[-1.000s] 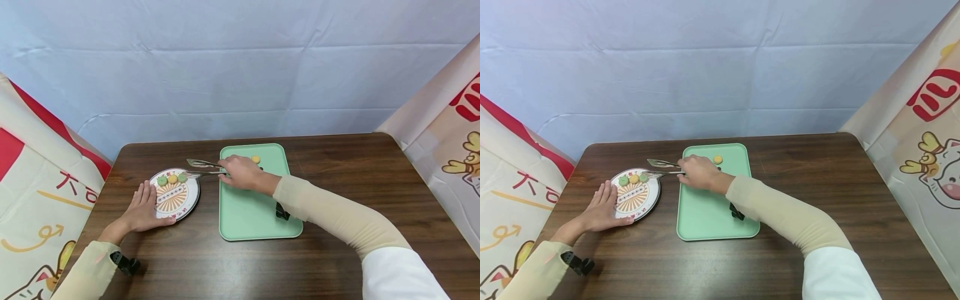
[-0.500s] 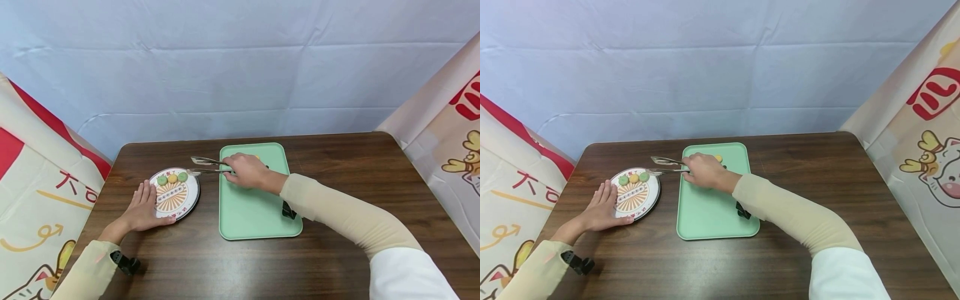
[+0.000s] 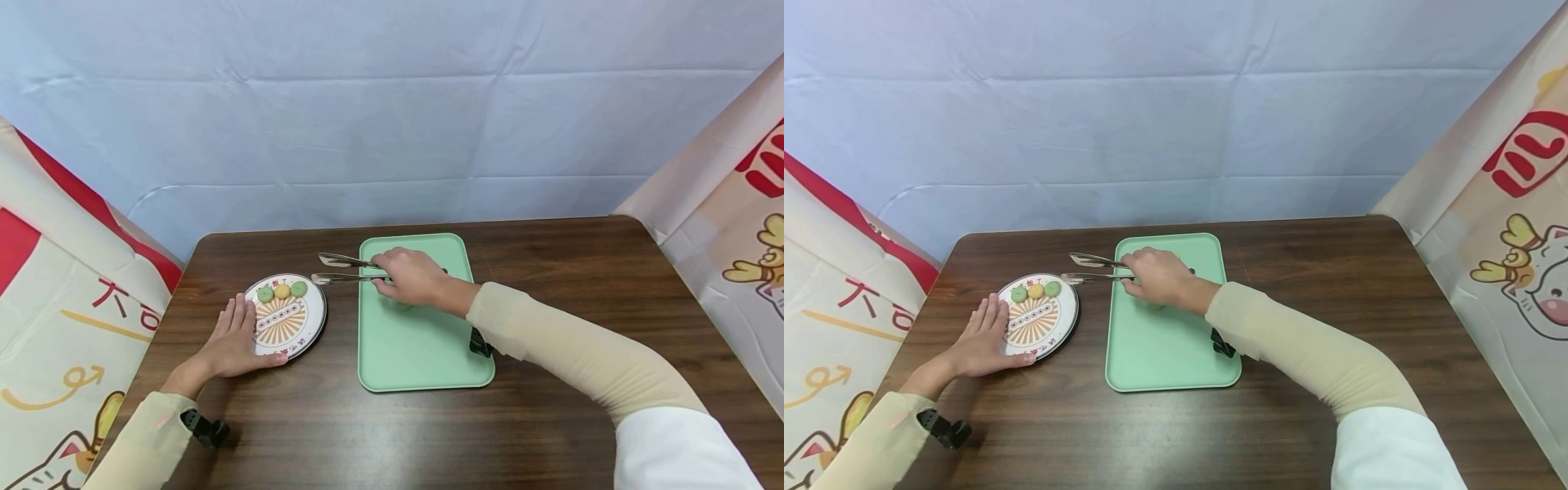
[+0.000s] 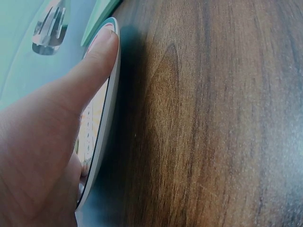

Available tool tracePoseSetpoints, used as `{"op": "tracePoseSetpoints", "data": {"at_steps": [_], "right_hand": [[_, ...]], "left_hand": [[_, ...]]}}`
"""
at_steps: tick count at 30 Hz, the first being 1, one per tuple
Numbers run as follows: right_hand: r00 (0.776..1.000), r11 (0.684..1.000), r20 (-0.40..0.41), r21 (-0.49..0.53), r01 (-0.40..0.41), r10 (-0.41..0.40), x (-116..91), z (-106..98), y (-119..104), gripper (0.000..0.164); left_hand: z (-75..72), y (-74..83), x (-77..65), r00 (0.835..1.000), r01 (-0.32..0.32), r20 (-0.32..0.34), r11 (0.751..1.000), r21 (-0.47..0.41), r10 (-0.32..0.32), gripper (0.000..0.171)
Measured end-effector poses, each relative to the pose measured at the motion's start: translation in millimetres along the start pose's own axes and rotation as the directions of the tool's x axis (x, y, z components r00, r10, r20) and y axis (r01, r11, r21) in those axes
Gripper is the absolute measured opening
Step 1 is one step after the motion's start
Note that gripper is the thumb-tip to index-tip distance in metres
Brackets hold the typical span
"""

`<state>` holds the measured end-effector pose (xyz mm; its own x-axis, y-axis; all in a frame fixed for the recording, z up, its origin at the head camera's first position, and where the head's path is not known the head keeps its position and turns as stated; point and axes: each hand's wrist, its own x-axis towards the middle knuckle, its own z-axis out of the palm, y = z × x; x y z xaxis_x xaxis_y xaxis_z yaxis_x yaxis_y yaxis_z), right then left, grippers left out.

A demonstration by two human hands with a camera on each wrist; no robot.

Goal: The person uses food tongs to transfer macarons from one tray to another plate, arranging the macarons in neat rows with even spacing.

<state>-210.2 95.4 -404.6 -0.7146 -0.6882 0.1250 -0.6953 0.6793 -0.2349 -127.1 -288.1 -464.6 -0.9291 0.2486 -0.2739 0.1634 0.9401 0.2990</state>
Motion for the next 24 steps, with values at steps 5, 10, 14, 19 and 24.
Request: {"op": "tracePoseSetpoints", "data": {"at_steps": [5, 10, 14, 19, 24], "right_hand": [[1.000, 1.000, -0.012, 0.011, -0.002, 0.002, -4, -3, 4, 0.038], [1.000, 1.000, -0.022, 0.011, -0.007, 0.007, -9, -6, 8, 0.037], [0.999, 1.000, -0.034, 0.009, -0.006, 0.006, -12, -7, 12, 0.034], [0.999, 1.000, -0.041, 0.010, -0.007, 0.008, -18, -8, 17, 0.036], [0.999, 1.000, -0.040, 0.012, -0.012, 0.012, -22, -7, 21, 0.038]], "left_hand": [[-3.1, 4.2, -1.9, 1.000, -0.006, -0.001, 1.000, -0.011, 0.006, 0.147], [-1.9, 4.0, -2.2, 1.000, -0.006, -0.004, 1.000, -0.014, 0.006, 0.147], [-0.7, 3.7, -2.2, 1.000, -0.014, -0.018, 1.000, -0.021, 0.013, 0.146], [-0.3, 3.2, -1.0, 1.000, -0.009, -0.015, 1.000, -0.011, 0.009, 0.147], [-1.8, 3.4, -1.2, 1.000, -0.005, -0.008, 1.000, -0.007, 0.005, 0.147]]}}
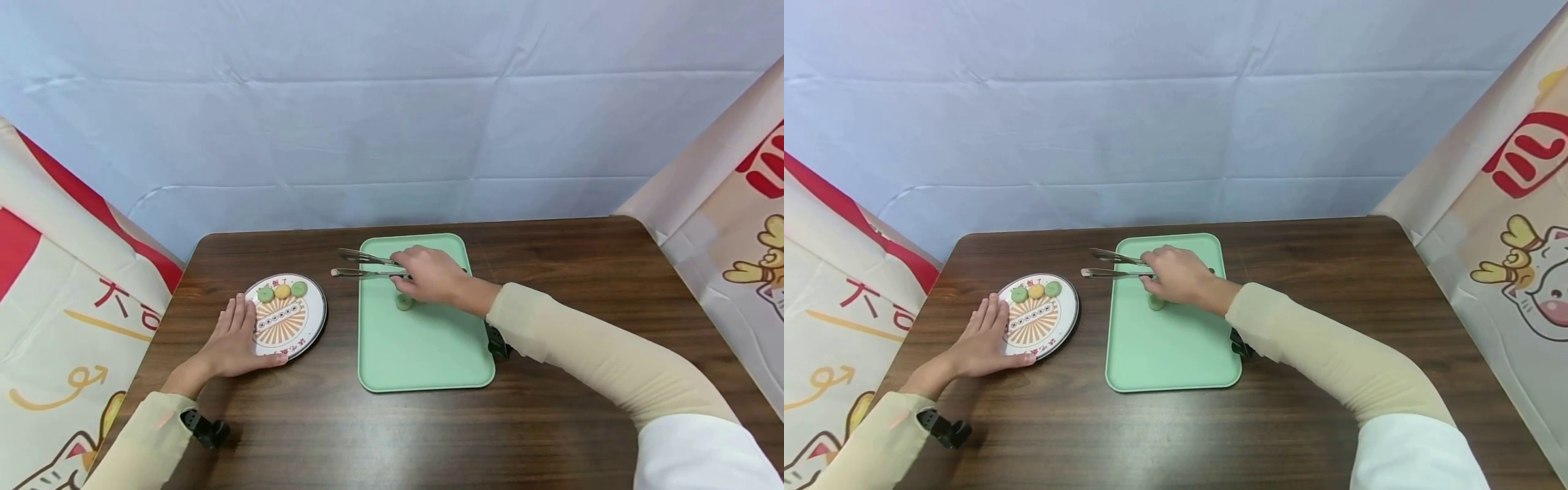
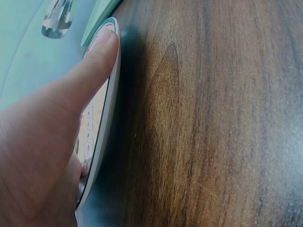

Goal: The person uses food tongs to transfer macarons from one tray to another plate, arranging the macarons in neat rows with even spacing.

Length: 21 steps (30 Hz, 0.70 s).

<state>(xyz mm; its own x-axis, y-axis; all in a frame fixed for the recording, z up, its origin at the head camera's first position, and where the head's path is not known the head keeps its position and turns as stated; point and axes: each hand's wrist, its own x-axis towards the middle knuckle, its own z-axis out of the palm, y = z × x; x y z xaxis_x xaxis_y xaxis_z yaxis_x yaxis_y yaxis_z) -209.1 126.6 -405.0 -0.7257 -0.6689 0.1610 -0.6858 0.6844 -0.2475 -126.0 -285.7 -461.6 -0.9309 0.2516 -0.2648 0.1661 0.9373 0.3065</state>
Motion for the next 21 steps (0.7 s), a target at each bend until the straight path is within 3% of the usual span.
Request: {"op": "tracePoseSetpoints", "data": {"at_steps": [21], "right_hand": [[0.996, 0.996, 0.021, 0.015, -0.087, 0.087, -18, -3, 16, 0.041]], "left_hand": [[-3.1, 4.7, -2.4, 1.000, 0.010, 0.003, 1.000, -0.006, -0.010, 0.146]]}}
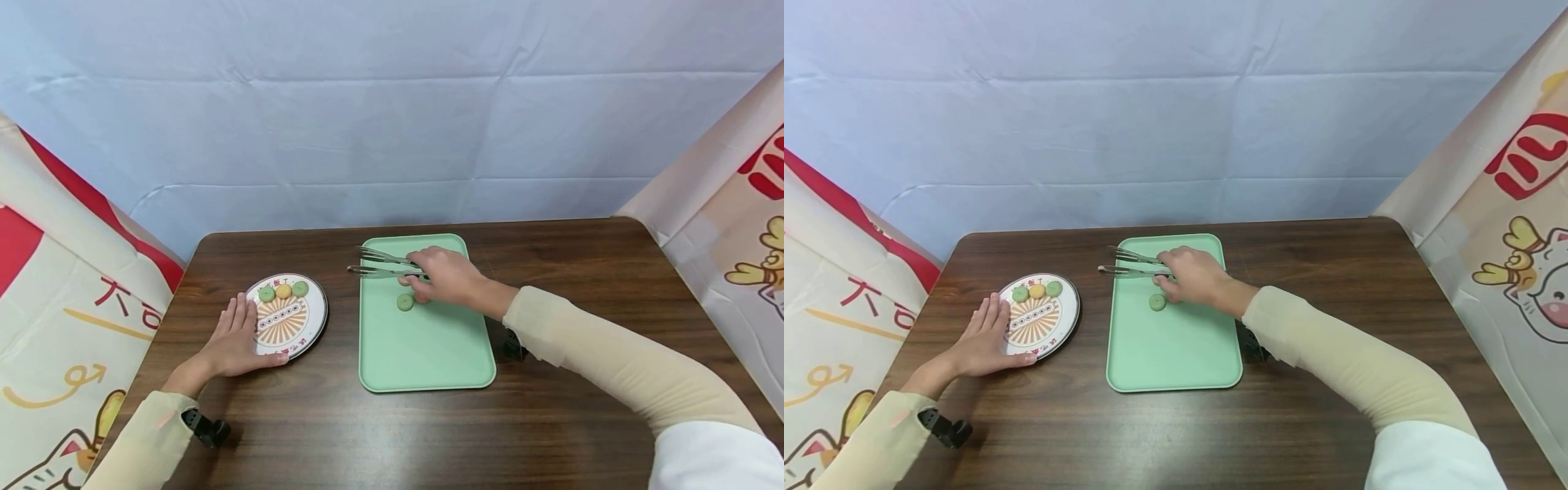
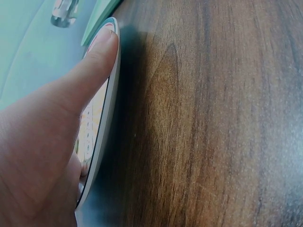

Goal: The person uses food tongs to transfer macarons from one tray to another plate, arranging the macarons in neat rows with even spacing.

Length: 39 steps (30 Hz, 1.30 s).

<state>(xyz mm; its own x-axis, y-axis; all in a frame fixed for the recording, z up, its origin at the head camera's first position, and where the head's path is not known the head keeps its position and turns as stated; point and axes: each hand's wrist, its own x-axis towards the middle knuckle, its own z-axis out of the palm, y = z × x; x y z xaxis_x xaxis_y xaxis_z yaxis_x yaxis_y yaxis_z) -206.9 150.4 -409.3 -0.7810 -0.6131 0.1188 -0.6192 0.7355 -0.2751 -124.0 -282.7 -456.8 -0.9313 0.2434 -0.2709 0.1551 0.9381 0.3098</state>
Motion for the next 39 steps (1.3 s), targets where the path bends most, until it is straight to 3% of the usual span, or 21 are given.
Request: {"op": "tracePoseSetpoints", "data": {"at_steps": [15, 27, 39], "right_hand": [[0.999, 0.999, -0.024, -0.036, -0.024, 0.023, -8, -1, 13, 0.041], [0.999, 0.999, -0.050, -0.036, -0.015, 0.013, -20, -2, 24, 0.040], [0.998, 0.998, -0.048, -0.045, -0.041, 0.038, -28, -3, 34, 0.040]], "left_hand": [[4.4, -7.8, 4.9, 1.000, 0.006, 0.008, 1.000, 0.012, -0.006, 0.149], [-0.7, 1.3, -0.4, 1.000, -0.001, 0.003, 1.000, -0.006, 0.001, 0.147], [2.9, -4.3, 2.4, 1.000, 0.001, 0.005, 1.000, 0.009, -0.001, 0.148]]}}
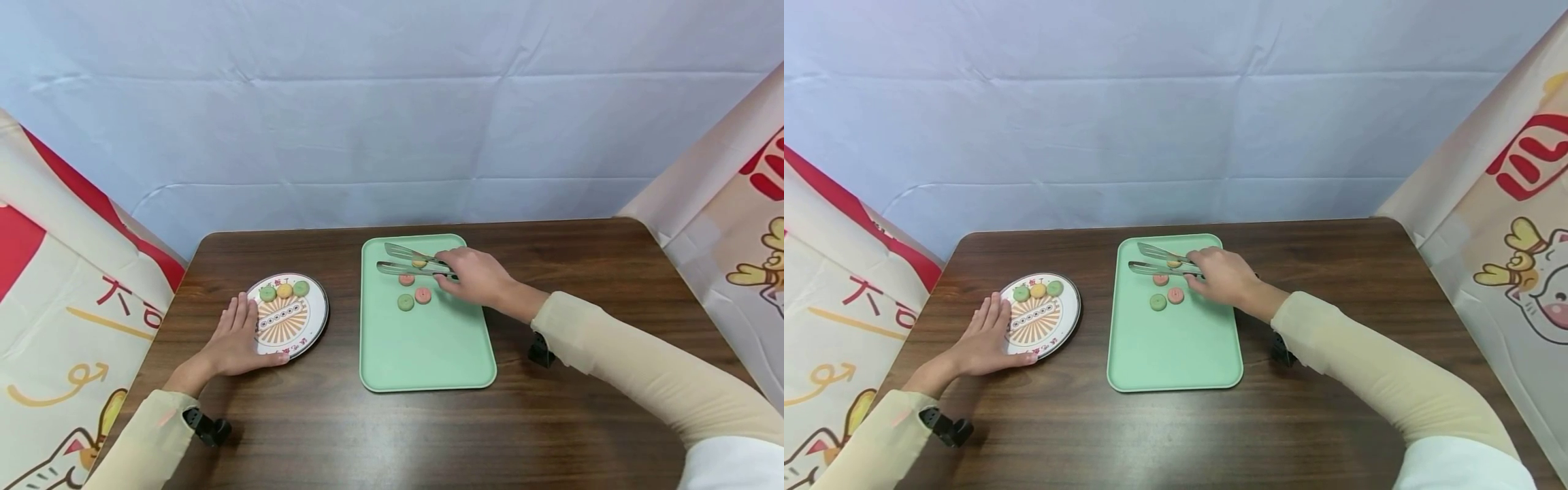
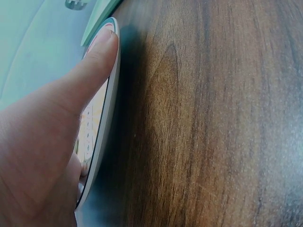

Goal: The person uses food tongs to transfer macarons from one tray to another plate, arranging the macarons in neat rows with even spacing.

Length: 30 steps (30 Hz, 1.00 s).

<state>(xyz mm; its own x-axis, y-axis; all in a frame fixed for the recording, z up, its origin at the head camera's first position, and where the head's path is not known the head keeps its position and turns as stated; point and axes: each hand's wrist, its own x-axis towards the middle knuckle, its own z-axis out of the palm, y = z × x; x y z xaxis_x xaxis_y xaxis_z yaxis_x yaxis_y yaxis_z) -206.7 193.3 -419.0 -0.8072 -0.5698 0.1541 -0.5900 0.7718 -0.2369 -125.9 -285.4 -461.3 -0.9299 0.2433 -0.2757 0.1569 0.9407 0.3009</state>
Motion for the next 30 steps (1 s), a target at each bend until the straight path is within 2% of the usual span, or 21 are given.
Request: {"op": "tracePoseSetpoints", "data": {"at_steps": [14, 21, 30], "right_hand": [[1.000, 0.999, -0.004, -0.019, -0.030, 0.030, -9, 0, 10, 0.042], [1.000, 0.999, -0.013, -0.024, -0.029, 0.029, -14, 1, 17, 0.043], [0.999, 0.999, -0.025, -0.024, -0.042, 0.042, -18, 0, 23, 0.044]], "left_hand": [[-11.2, 15.4, -6.5, 1.000, 0.005, 0.010, 1.000, 0.012, -0.005, 0.141], [-7.1, 11.3, -5.9, 1.000, -0.014, -0.025, 1.000, -0.022, 0.014, 0.141], [-1.3, 1.6, -0.7, 1.000, -0.009, -0.001, 1.000, 0.006, 0.009, 0.146]]}}
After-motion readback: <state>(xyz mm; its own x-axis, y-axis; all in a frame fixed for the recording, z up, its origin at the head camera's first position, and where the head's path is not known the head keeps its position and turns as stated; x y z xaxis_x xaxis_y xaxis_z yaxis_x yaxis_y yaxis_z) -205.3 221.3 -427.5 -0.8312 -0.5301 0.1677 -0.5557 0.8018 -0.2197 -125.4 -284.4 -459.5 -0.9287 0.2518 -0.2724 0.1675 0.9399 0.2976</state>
